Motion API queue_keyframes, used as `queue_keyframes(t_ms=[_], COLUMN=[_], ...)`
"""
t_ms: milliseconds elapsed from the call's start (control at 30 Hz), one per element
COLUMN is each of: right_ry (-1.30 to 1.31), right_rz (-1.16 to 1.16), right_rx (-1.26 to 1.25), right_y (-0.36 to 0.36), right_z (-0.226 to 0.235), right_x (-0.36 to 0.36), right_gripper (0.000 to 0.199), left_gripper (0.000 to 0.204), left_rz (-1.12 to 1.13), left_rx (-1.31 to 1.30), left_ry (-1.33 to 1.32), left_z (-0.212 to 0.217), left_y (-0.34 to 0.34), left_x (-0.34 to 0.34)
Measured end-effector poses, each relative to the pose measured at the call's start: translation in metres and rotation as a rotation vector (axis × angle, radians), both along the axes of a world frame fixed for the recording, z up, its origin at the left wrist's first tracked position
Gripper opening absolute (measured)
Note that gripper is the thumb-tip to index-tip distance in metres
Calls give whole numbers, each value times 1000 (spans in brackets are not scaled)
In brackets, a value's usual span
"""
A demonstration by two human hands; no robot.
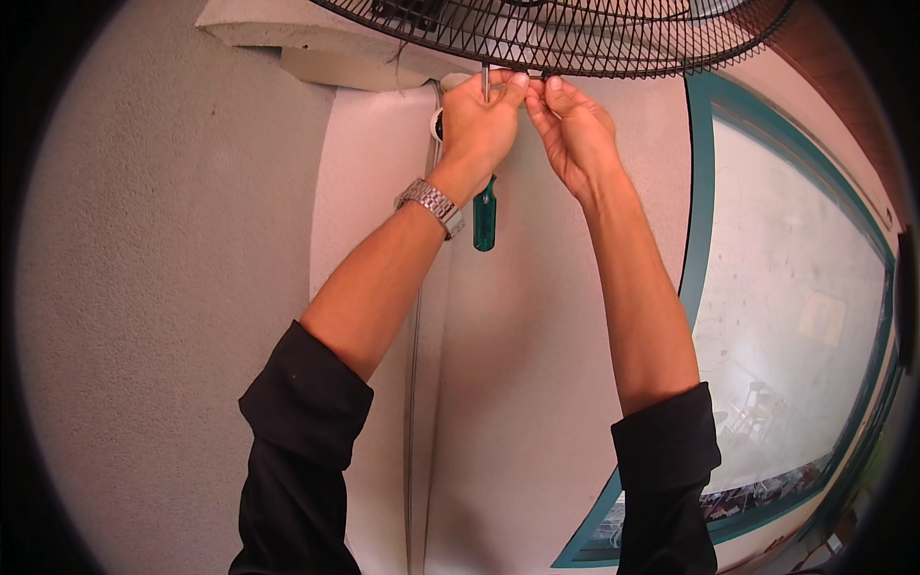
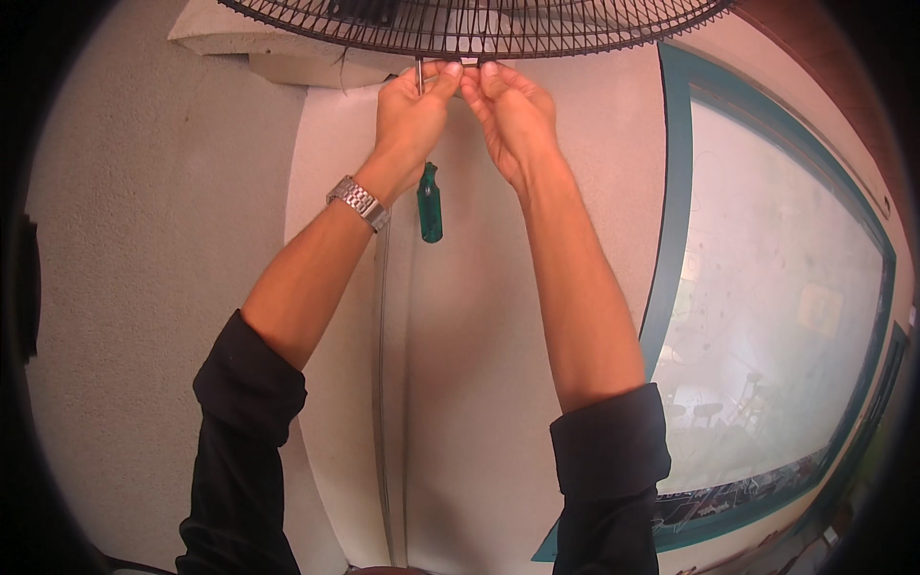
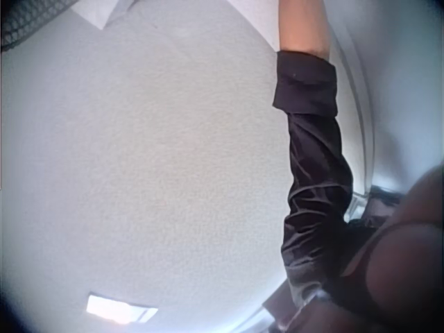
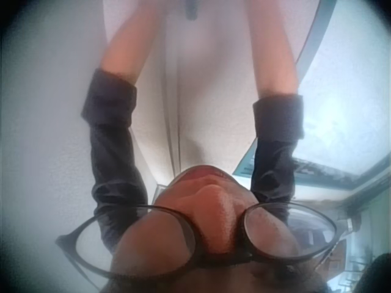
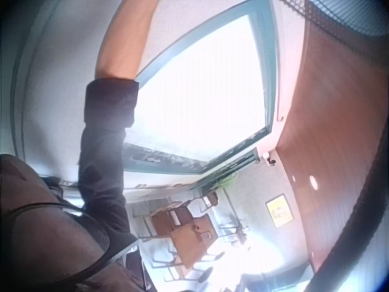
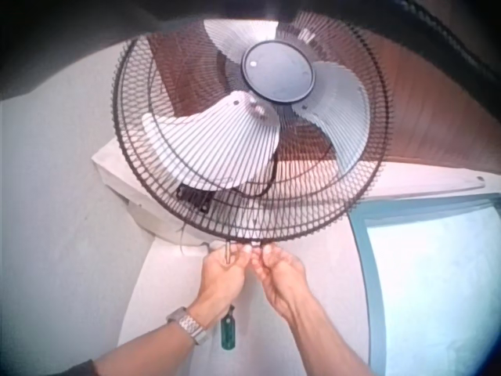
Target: The person uses a screwdriver to remove the screws from the front grill of a wall-mounted fan, detaches the grill, and then removes the fan blades. They place the removed parts on a nearby table.
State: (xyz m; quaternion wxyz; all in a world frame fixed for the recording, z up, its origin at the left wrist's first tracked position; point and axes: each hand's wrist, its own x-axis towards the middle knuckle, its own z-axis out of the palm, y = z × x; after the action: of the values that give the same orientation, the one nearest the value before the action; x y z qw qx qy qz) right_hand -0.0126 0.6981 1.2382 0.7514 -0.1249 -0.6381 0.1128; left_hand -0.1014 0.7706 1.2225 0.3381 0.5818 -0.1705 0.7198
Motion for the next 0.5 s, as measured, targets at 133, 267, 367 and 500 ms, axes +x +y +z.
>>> queue_keyframes(t_ms=[133,267,367,500], right_ry=[-41,37,64,49], right_rz=[-36,-70,1,131], right_rx=[38,122,130,74], right_y=[3,8,9,15], right_z=[2,-4,-6,-3], right_x=[0,-12,-12,-3], right_gripper=[24,24,24,24], left_gripper=[22,21,22,25], left_rz=[-31,-70,-77,-41], left_rx=[25,55,35,-13], left_ry=[-6,-21,-2,24], left_z=[-2,-2,-2,-3], left_y=[-3,-2,-4,-6], left_x=[0,0,-3,-5])
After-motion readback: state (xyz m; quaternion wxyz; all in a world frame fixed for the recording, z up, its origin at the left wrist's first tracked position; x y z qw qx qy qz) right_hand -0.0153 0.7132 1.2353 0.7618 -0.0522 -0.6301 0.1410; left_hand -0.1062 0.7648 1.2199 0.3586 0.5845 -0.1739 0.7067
